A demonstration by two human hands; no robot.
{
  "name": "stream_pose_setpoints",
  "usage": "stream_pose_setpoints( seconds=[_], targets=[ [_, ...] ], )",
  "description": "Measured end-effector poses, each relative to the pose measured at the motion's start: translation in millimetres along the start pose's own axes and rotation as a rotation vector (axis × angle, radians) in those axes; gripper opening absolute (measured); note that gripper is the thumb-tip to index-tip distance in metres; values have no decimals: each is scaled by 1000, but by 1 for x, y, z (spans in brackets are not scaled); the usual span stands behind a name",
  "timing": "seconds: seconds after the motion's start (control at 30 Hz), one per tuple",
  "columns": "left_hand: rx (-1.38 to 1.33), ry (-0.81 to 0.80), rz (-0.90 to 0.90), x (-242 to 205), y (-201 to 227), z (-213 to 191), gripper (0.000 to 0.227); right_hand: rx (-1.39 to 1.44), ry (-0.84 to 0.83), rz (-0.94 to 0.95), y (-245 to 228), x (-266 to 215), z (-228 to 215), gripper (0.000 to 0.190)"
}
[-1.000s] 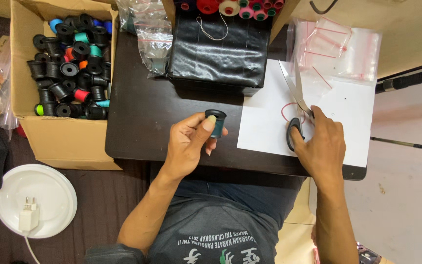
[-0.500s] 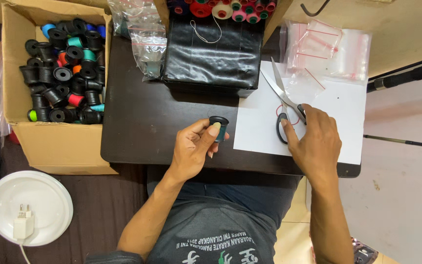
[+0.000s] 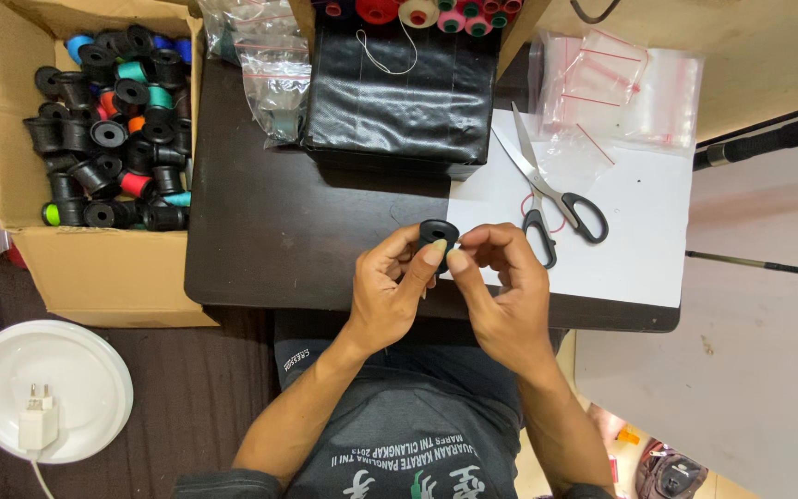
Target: The person handles a teal thread spool, pulls and cuts the thread end, then places the spool into a small plastic bag and seals it. The person then picks up a black thread spool and begins to pull its thread end.
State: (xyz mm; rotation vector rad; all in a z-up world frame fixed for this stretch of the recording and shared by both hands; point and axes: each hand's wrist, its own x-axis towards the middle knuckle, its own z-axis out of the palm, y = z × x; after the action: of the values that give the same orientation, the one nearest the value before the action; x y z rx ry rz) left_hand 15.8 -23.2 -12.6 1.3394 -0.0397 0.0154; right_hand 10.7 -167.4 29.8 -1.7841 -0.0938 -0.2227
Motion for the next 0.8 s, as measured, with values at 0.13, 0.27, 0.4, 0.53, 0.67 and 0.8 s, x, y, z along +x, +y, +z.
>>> stream_pose_setpoints(
  seconds=[0.13, 0.27, 0.4, 0.53, 0.67, 0.8],
  targets=[
    [6, 25, 32, -2, -7, 2, 25, 72, 91, 23, 12, -7, 13, 10],
    [-5, 39, 24, 0, 1, 6, 25, 60, 98, 7, 12, -5, 15, 14],
    [-114, 8, -56, -3, 1, 4, 26, 66, 73, -19, 11, -4, 13, 13],
    [-140, 27, -79, -4, -1, 2, 25, 121, 90, -30, 12, -5, 14, 14],
    [-118, 38, -53, -2, 3, 4, 26, 129, 124, -36, 6, -5, 15, 20],
    [-50, 57, 5, -2, 2, 6, 27, 162, 138, -3, 11, -9, 18, 13]
  ],
)
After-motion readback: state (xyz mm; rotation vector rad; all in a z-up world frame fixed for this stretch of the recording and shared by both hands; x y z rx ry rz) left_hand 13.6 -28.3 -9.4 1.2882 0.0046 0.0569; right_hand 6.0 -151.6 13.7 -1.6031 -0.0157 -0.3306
